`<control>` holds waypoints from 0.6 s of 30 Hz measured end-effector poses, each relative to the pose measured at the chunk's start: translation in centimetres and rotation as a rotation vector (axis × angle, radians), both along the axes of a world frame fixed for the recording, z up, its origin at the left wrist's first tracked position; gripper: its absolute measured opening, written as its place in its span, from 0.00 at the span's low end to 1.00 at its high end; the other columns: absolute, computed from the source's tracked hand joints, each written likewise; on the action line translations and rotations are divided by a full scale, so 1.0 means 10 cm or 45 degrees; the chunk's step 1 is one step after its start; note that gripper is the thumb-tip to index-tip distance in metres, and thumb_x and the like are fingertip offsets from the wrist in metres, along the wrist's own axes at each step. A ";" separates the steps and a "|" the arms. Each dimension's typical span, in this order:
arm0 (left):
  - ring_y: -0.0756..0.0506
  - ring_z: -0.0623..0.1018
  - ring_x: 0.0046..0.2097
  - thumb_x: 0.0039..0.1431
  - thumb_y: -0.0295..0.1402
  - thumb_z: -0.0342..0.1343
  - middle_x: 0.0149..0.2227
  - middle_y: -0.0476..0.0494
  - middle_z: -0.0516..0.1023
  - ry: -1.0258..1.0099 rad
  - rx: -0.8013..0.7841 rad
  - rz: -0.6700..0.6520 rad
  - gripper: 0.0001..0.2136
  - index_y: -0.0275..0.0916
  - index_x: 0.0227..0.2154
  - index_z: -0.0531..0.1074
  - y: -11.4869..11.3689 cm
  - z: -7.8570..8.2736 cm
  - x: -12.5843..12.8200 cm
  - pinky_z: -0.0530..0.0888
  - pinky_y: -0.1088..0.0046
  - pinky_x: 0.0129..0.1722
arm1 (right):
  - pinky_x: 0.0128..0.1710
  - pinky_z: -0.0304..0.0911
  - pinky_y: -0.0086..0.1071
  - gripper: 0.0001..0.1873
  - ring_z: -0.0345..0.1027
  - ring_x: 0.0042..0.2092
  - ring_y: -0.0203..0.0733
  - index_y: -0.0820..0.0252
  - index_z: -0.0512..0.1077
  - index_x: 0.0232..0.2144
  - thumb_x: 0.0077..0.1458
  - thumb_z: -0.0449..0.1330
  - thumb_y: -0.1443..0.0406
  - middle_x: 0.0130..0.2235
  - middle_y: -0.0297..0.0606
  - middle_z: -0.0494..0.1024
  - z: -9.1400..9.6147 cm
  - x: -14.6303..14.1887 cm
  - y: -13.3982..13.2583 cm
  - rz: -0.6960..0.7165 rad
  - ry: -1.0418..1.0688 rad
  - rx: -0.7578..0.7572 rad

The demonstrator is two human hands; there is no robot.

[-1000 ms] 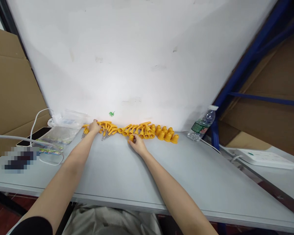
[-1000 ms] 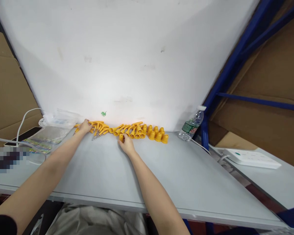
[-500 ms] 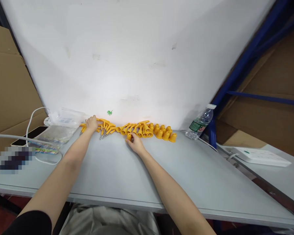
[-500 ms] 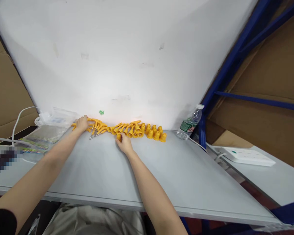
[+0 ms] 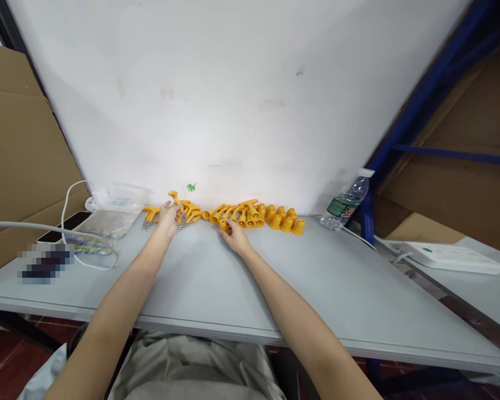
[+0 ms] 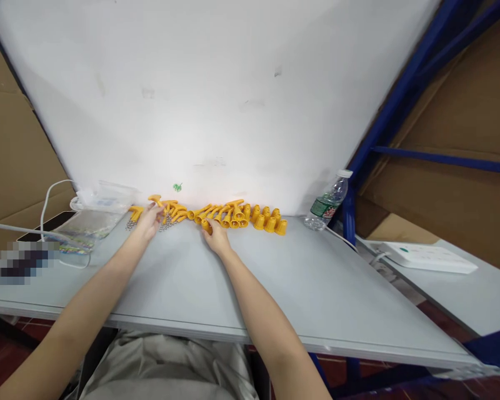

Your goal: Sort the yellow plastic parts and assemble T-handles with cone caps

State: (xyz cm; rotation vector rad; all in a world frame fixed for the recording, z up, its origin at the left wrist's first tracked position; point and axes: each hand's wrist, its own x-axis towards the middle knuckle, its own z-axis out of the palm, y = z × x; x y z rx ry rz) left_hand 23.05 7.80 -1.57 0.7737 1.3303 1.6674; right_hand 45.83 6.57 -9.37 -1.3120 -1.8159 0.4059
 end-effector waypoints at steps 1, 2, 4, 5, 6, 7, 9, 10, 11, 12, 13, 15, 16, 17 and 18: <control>0.52 0.77 0.33 0.52 0.22 0.56 0.40 0.43 0.80 -0.059 0.014 -0.046 0.22 0.40 0.50 0.64 -0.05 -0.05 0.04 0.62 0.79 0.22 | 0.51 0.65 0.44 0.22 0.71 0.50 0.49 0.58 0.70 0.51 0.51 0.59 0.65 0.50 0.45 0.76 0.00 0.00 0.00 0.005 -0.010 0.027; 0.53 0.76 0.31 0.51 0.21 0.57 0.40 0.44 0.80 -0.114 0.026 -0.092 0.20 0.39 0.47 0.67 -0.10 -0.09 0.07 0.61 0.80 0.21 | 0.52 0.64 0.45 0.22 0.70 0.51 0.49 0.58 0.70 0.51 0.52 0.59 0.66 0.51 0.45 0.76 0.00 0.01 0.00 0.014 -0.022 0.056; 0.54 0.75 0.28 0.48 0.20 0.58 0.37 0.44 0.80 -0.216 0.035 -0.166 0.14 0.36 0.39 0.71 -0.15 -0.16 0.11 0.60 0.81 0.20 | 0.53 0.63 0.46 0.22 0.69 0.52 0.50 0.58 0.70 0.51 0.52 0.58 0.66 0.51 0.46 0.75 -0.01 0.02 0.01 0.041 -0.045 0.115; 0.54 0.74 0.27 0.47 0.20 0.59 0.35 0.43 0.80 -0.263 0.037 -0.192 0.11 0.35 0.35 0.71 -0.17 -0.19 0.13 0.61 0.81 0.20 | 0.53 0.63 0.46 0.22 0.69 0.53 0.50 0.58 0.70 0.52 0.53 0.58 0.66 0.51 0.46 0.75 -0.01 0.03 0.01 0.061 -0.053 0.147; 0.54 0.74 0.27 0.46 0.20 0.60 0.33 0.44 0.79 -0.306 0.042 -0.209 0.10 0.34 0.33 0.71 -0.18 -0.21 0.14 0.62 0.81 0.21 | 0.53 0.63 0.46 0.22 0.69 0.53 0.50 0.58 0.70 0.52 0.53 0.57 0.66 0.51 0.46 0.76 -0.01 0.04 0.02 0.080 -0.057 0.180; 0.54 0.75 0.27 0.45 0.20 0.61 0.32 0.44 0.79 -0.343 0.049 -0.217 0.10 0.34 0.32 0.71 -0.20 -0.23 0.15 0.63 0.81 0.22 | 0.53 0.64 0.46 0.21 0.69 0.52 0.50 0.58 0.70 0.51 0.54 0.57 0.65 0.51 0.46 0.76 -0.01 0.04 0.02 0.095 -0.059 0.214; 0.52 0.76 0.27 0.45 0.21 0.62 0.30 0.46 0.79 -0.396 0.079 -0.225 0.12 0.35 0.34 0.71 -0.22 -0.25 0.17 0.65 0.80 0.23 | 0.52 0.64 0.45 0.20 0.70 0.51 0.50 0.59 0.71 0.50 0.54 0.57 0.65 0.49 0.47 0.77 -0.01 0.05 0.04 0.113 -0.064 0.274; 0.52 0.76 0.27 0.46 0.21 0.62 0.30 0.46 0.79 -0.410 0.096 -0.227 0.13 0.36 0.37 0.70 -0.24 -0.25 0.18 0.65 0.79 0.24 | 0.51 0.65 0.45 0.18 0.70 0.50 0.50 0.59 0.71 0.48 0.54 0.57 0.64 0.48 0.47 0.77 0.00 0.05 0.04 0.119 -0.071 0.297; 0.51 0.77 0.27 0.47 0.21 0.62 0.30 0.47 0.78 -0.418 0.108 -0.228 0.15 0.36 0.39 0.70 -0.25 -0.25 0.18 0.66 0.79 0.24 | 0.50 0.66 0.45 0.17 0.71 0.49 0.50 0.60 0.71 0.47 0.54 0.58 0.64 0.47 0.47 0.77 0.00 0.05 0.04 0.125 -0.079 0.317; 0.51 0.77 0.27 0.47 0.21 0.62 0.29 0.48 0.78 -0.418 0.117 -0.229 0.17 0.37 0.42 0.69 -0.26 -0.24 0.19 0.66 0.79 0.25 | 0.49 0.66 0.45 0.16 0.71 0.48 0.50 0.60 0.71 0.46 0.54 0.58 0.64 0.46 0.47 0.77 0.01 0.05 0.05 0.136 -0.091 0.337; 0.51 0.77 0.27 0.47 0.21 0.62 0.29 0.49 0.78 -0.414 0.118 -0.229 0.19 0.37 0.44 0.68 -0.28 -0.24 0.20 0.66 0.79 0.24 | 0.49 0.66 0.45 0.16 0.71 0.47 0.50 0.59 0.71 0.45 0.54 0.58 0.64 0.45 0.47 0.78 0.02 0.05 0.05 0.152 -0.103 0.360; 0.51 0.77 0.26 0.47 0.21 0.63 0.29 0.50 0.77 -0.397 0.106 -0.220 0.23 0.38 0.48 0.66 -0.29 -0.22 0.22 0.66 0.79 0.24 | 0.49 0.66 0.44 0.15 0.71 0.47 0.49 0.59 0.71 0.45 0.54 0.57 0.64 0.45 0.46 0.77 0.04 0.05 0.04 0.189 -0.127 0.408; 0.51 0.76 0.26 0.47 0.21 0.63 0.29 0.50 0.77 -0.389 0.098 -0.215 0.25 0.39 0.49 0.65 -0.30 -0.22 0.22 0.66 0.79 0.24 | 0.49 0.66 0.44 0.15 0.71 0.48 0.49 0.58 0.71 0.45 0.54 0.57 0.65 0.45 0.46 0.77 0.05 0.05 0.03 0.203 -0.139 0.431; 0.51 0.76 0.26 0.47 0.21 0.63 0.29 0.50 0.77 -0.380 0.091 -0.211 0.26 0.39 0.50 0.64 -0.31 -0.21 0.23 0.66 0.79 0.25 | 0.49 0.66 0.44 0.15 0.71 0.48 0.49 0.58 0.70 0.46 0.55 0.57 0.64 0.45 0.46 0.77 0.06 0.04 0.02 0.213 -0.150 0.451; 0.51 0.77 0.26 0.48 0.21 0.63 0.30 0.50 0.77 -0.374 0.087 -0.208 0.27 0.39 0.51 0.63 -0.31 -0.21 0.24 0.67 0.79 0.25 | 0.48 0.66 0.44 0.15 0.71 0.48 0.49 0.58 0.70 0.46 0.55 0.57 0.64 0.46 0.46 0.77 0.08 0.03 0.01 0.222 -0.163 0.468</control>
